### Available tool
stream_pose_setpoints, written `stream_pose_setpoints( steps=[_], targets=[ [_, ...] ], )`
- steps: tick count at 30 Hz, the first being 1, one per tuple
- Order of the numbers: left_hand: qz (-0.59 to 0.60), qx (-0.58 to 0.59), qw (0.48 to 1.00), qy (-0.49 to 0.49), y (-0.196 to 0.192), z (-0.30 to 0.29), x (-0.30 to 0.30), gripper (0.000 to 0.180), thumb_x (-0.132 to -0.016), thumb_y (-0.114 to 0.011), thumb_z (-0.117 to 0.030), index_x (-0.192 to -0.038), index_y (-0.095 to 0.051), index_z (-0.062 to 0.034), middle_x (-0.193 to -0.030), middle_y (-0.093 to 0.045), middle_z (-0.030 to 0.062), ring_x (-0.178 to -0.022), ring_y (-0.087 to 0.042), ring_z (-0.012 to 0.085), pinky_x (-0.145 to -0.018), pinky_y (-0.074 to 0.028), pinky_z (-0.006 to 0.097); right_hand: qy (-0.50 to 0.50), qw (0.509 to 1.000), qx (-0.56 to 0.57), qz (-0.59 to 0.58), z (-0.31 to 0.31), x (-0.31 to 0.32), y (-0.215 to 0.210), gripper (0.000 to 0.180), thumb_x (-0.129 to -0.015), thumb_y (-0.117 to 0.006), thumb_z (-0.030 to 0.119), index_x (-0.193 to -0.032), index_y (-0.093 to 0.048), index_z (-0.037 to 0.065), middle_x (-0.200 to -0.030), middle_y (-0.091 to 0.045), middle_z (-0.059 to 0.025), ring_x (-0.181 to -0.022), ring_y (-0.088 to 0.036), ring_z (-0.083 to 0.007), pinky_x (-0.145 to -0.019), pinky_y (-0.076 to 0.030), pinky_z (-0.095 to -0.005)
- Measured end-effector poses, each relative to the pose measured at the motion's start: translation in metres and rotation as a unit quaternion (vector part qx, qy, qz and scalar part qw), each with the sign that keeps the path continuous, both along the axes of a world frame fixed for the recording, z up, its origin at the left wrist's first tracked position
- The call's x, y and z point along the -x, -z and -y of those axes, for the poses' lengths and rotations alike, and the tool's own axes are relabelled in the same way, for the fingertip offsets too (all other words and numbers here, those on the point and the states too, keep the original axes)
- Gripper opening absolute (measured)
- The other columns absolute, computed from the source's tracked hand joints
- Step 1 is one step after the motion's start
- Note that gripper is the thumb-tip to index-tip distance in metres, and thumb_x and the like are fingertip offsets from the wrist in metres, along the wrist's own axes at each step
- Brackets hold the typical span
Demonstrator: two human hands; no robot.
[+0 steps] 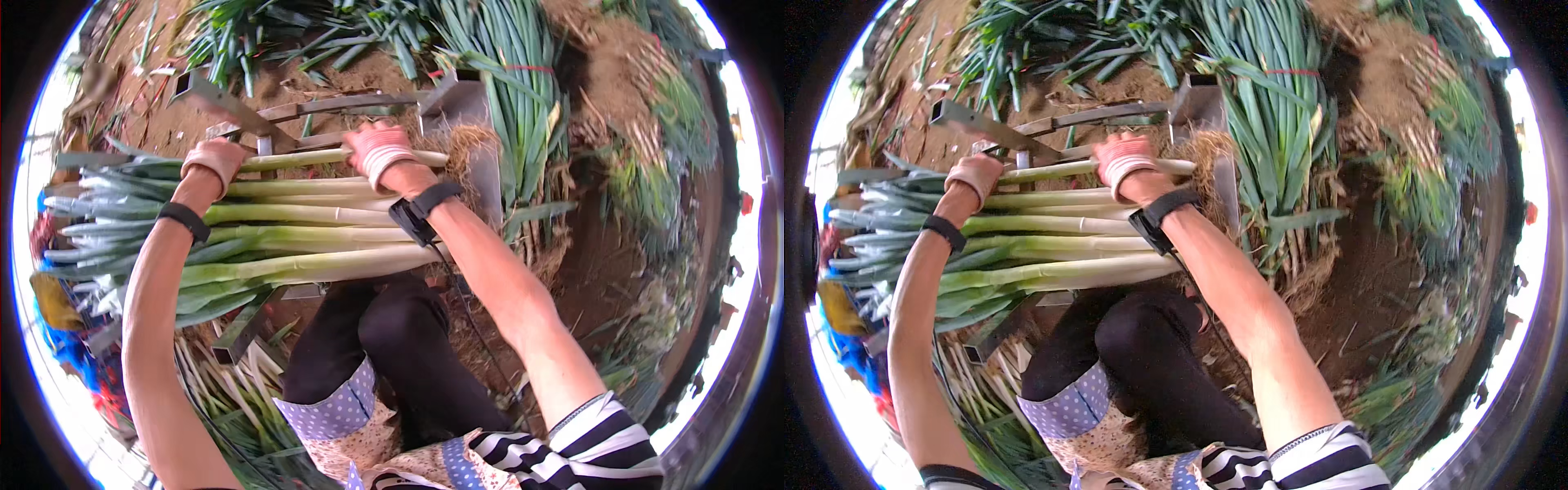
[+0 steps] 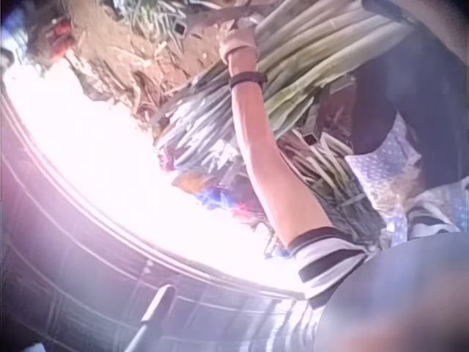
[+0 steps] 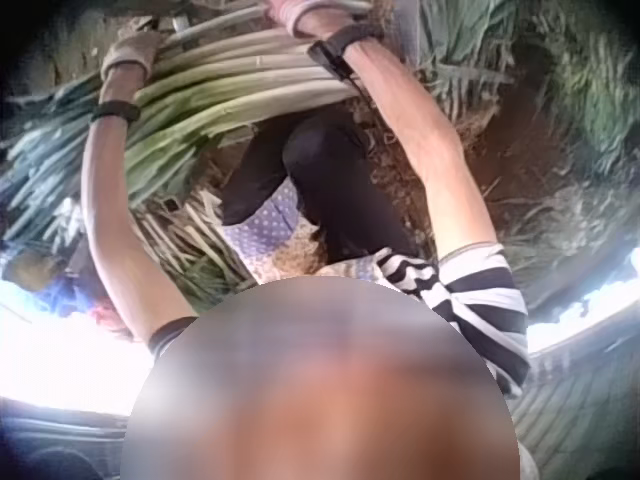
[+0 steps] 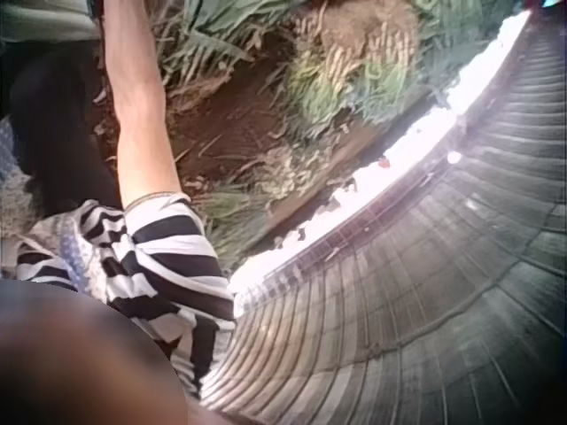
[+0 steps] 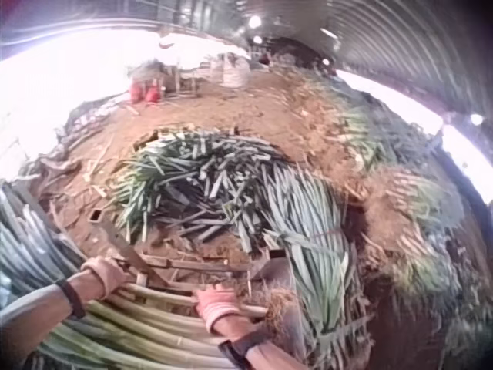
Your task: Harvesting, trimming roots/leaves, and bundling leeks with rubber bands in an agricultural high-tunnel setting.
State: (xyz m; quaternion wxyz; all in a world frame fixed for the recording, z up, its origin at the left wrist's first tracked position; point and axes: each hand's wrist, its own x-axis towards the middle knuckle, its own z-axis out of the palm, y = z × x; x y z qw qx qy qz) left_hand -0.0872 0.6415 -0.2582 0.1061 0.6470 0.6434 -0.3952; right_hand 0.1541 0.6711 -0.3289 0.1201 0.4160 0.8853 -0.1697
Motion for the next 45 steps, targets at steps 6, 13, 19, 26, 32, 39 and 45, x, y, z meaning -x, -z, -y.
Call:
stream_pose_setpoints(
  steps=[6, 13, 19, 26, 32, 39, 45],
  targets=[
    [0.088, -0.251, 0.963, -0.035, 0.049, 0.004, 0.039, 0.021, -0.082, -0.052, -0.01, -0.097, -0.065, -0.0036, -0.102, -0.061, 0.021, -0.093, -0.062, 0.0359, -0.073, -0.053, 0.04, 0.038, 0.998, -0.021, 0.039, -0.012, -0.042, -0.041, 0.018, -0.076, -0.053, 0.014, -0.085, -0.069, 0.009, -0.084, -0.066, -0.015, -0.081, -0.064, -0.0296, -0.071, -0.052, -0.0382],
    [0.0, -0.08, 0.995, 0.051, 0.039, 0.006, 0.028, 0.02, -0.08, -0.055, -0.011, -0.094, -0.066, -0.0035, -0.095, -0.064, 0.0192, -0.086, -0.065, 0.0303, -0.07, -0.053, 0.038, 0.019, 0.989, -0.149, 0.012, 0.008, -0.053, -0.011, 0.012, -0.075, -0.058, 0.017, -0.081, -0.067, 0.013, -0.081, -0.064, -0.0101, -0.082, -0.061, -0.0246, -0.073, -0.048, -0.0344],
    [0.086, 0.005, 0.996, 0.022, 0.033, 0.012, 0.026, 0.03, -0.078, -0.056, -0.009, -0.108, -0.06, -0.0116, -0.097, -0.064, 0.0131, -0.091, -0.062, 0.0306, -0.075, -0.051, 0.039, -0.019, 0.996, -0.058, 0.066, 0.01, -0.059, -0.004, 0.016, -0.079, -0.054, 0.019, -0.089, -0.066, 0.016, -0.089, -0.065, -0.0079, -0.088, -0.061, -0.0247, -0.076, -0.049, -0.0363],
    [0.148, 0.027, 0.988, 0.018, 0.033, 0.018, 0.024, 0.056, -0.076, -0.058, -0.008, -0.127, -0.045, -0.0267, -0.108, -0.06, 0.0104, -0.094, -0.06, 0.0289, -0.079, -0.049, 0.039, -0.004, 0.988, 0.096, 0.121, -0.013, -0.045, -0.019, 0.018, -0.074, -0.059, 0.016, -0.09, -0.066, 0.012, -0.088, -0.065, -0.0122, -0.086, -0.063, -0.0289, -0.074, -0.051, -0.0383],
    [0.166, 0.001, 0.986, 0.01, 0.046, 0.016, 0.029, 0.053, -0.075, -0.06, -0.007, -0.124, -0.049, -0.0251, -0.107, -0.062, 0.0078, -0.092, -0.061, 0.0277, -0.078, -0.05, 0.038, -0.097, 0.985, 0.011, 0.145, -0.007, -0.045, -0.009, 0.018, -0.075, -0.058, 0.016, -0.091, -0.064, 0.01, -0.086, -0.064, -0.0139, -0.085, -0.062, -0.0309, -0.072, -0.05, -0.0399],
    [0.167, -0.028, 0.985, 0.002, 0.04, 0.017, 0.022, 0.05, -0.076, -0.059, -0.006, -0.122, -0.052, -0.0249, -0.103, -0.063, 0.0081, -0.093, -0.061, 0.0283, -0.079, -0.05, 0.039, -0.115, 0.98, -0.048, 0.156, -0.031, -0.037, -0.019, 0.018, -0.076, -0.058, 0.018, -0.088, -0.068, 0.01, -0.089, -0.066, -0.0133, -0.085, -0.065, -0.0273, -0.072, -0.052, -0.0386],
    [0.178, -0.011, 0.983, -0.036, 0.036, 0.016, 0.013, 0.045, -0.076, -0.057, -0.004, -0.117, -0.056, -0.0225, -0.105, -0.062, 0.0091, -0.095, -0.06, 0.0289, -0.081, -0.049, 0.04, -0.056, 0.975, 0.081, 0.197, -0.018, -0.04, -0.007, 0.024, -0.075, -0.055, 0.017, -0.094, -0.066, 0.008, -0.096, -0.064, -0.0163, -0.089, -0.063, -0.0322, -0.076, -0.051, -0.0389]
  ],
)
